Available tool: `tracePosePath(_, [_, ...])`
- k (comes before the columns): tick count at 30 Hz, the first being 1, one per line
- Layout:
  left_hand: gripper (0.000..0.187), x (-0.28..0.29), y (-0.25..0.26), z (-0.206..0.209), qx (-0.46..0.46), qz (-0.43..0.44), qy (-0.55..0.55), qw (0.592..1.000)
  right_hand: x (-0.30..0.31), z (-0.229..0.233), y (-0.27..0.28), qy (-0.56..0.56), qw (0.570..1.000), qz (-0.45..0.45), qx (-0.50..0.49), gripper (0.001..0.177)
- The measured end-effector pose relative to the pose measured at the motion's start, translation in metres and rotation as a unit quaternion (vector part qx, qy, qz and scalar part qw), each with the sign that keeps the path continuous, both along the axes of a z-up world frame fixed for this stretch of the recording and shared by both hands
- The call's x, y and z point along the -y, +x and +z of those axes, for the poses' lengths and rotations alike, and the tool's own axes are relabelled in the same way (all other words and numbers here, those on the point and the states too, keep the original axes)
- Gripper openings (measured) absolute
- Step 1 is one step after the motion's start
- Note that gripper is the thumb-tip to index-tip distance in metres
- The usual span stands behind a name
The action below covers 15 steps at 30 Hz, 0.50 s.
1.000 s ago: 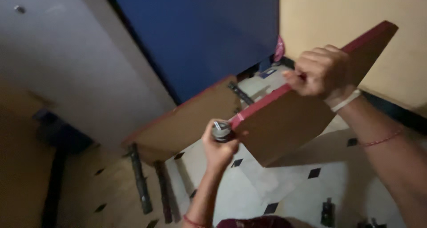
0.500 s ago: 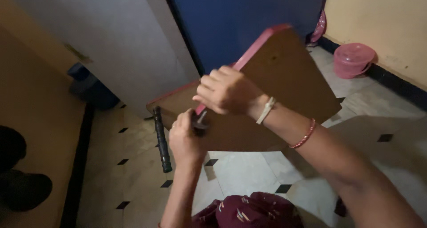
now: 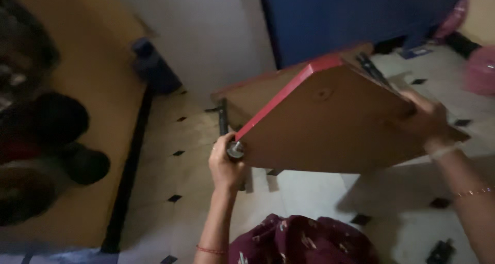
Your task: The person assembles a small table by inserting four black turned legs into a rectangular tabletop. They pick up each leg, align it with a hole in the tabletop, and push it in until seated. The process is repeated for all four legs.
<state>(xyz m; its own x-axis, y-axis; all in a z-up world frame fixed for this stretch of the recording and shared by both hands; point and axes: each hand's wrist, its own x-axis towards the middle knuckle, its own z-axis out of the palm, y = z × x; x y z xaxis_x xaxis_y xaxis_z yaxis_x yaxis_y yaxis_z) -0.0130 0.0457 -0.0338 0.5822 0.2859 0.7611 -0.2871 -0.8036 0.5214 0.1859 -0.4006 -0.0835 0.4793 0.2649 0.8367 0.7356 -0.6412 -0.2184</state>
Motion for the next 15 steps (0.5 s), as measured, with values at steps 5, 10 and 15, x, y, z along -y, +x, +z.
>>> tracePosePath(5, [0.032, -0.045, -0.018, -0.012, -0.042, -0.011, -0.074, 0.996, -0.026, -0.035, 0.007, -0.072, 0.997, -0.004, 0.022, 0.046])
tracePosePath(10, [0.040, -0.084, -0.025, -0.042, -0.085, 0.027, -0.082, 0.993, -0.082, -0.057, 0.015, -0.183, 0.982, 0.014, 0.042, 0.037])
tracePosePath(15, [0.044, -0.135, -0.032, -0.095, -0.081, 0.045, -0.193, 0.977, -0.161, -0.059, 0.014, -0.243, 0.967, 0.043, 0.068, 0.061])
